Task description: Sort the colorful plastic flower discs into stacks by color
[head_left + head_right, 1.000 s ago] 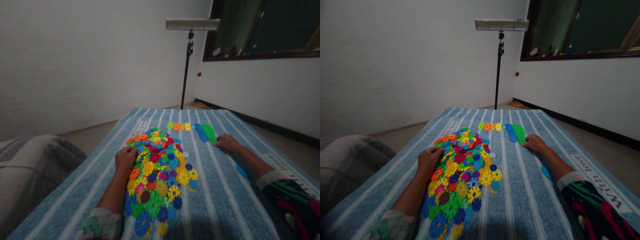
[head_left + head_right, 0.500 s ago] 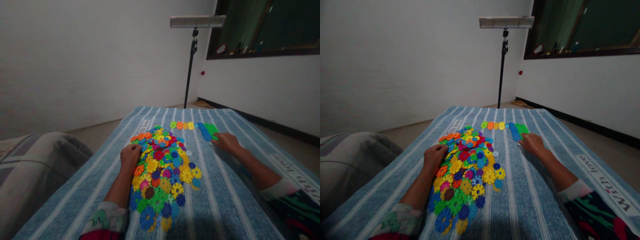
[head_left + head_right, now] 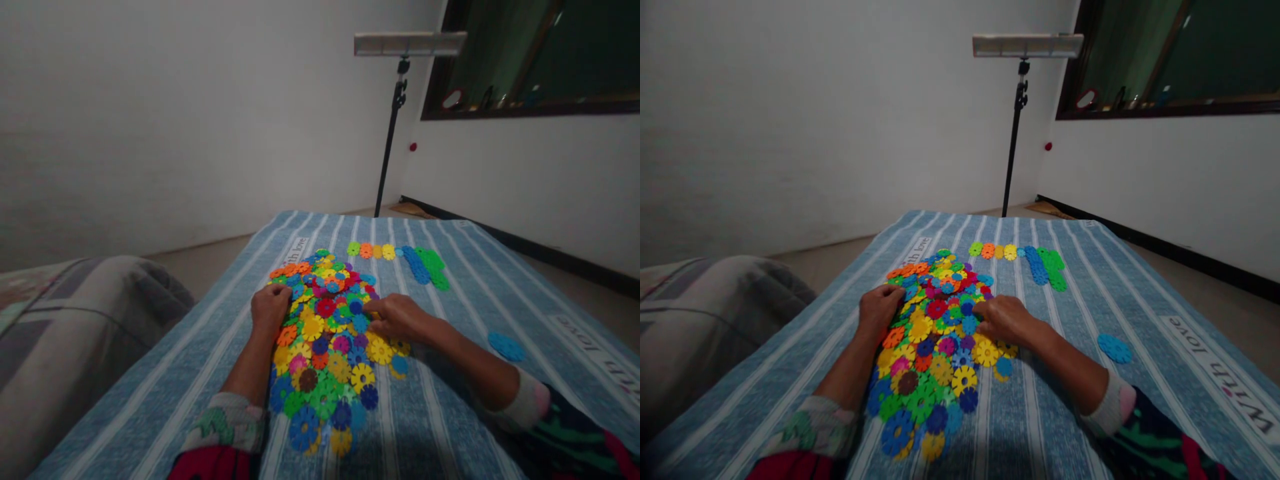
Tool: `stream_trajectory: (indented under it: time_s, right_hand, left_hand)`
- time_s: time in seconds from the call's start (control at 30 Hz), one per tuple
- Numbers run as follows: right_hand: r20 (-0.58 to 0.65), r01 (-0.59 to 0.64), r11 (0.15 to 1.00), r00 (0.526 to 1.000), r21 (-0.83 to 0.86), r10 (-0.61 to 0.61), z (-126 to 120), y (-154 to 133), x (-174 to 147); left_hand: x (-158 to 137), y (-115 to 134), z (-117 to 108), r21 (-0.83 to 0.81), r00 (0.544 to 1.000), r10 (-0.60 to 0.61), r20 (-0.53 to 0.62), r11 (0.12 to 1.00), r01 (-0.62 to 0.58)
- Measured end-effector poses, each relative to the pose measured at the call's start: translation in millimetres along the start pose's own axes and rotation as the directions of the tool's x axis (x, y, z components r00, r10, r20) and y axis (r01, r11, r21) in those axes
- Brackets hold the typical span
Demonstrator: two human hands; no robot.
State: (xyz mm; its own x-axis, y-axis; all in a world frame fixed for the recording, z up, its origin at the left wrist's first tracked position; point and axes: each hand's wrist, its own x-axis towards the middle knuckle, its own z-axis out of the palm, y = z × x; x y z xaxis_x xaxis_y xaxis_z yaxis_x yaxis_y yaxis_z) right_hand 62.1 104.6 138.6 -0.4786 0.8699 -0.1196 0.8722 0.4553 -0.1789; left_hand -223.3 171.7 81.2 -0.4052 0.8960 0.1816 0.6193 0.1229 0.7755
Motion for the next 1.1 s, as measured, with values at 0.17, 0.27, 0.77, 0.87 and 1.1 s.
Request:
stream_trajectory:
  time_s: [0.17,0.27,0.77,0.87,1.1]
  right_hand:
    - [-0.007,0.036,0.999,0.999,0.039,-0.035,3.0,-2.6,4.3]
    - [-0.031,0.049,0.997,0.998,0.059,-0.047,5.3,-1.4,6.5]
    - [-0.086,0.041,0.996,0.995,-0.08,-0.048,26.7,21.5,15.1]
    - [-0.099,0.025,0.998,0.995,-0.053,-0.03,26.1,25.3,13.9]
    - [-0.113,0.074,0.994,0.992,0.081,-0.065,24.1,28.8,11.9]
  left_hand:
    - [-0.5,-0.9,1.2,-0.005,1.0,0.008,0.002,1.0,-0.008]
    - [-0.4,-1.1,1.3,-0.003,1.0,0.019,-0.007,1.0,-0.019]
    - [1.3,-4.9,3.5,-0.01,1.0,0.007,-0.007,1.0,-0.007]
    - [1.8,-5.7,3.8,-0.013,1.0,0.012,-0.005,1.0,-0.012]
    - [1.6,-5.2,3.2,-0.012,1.0,0.007,-0.008,1.0,-0.008]
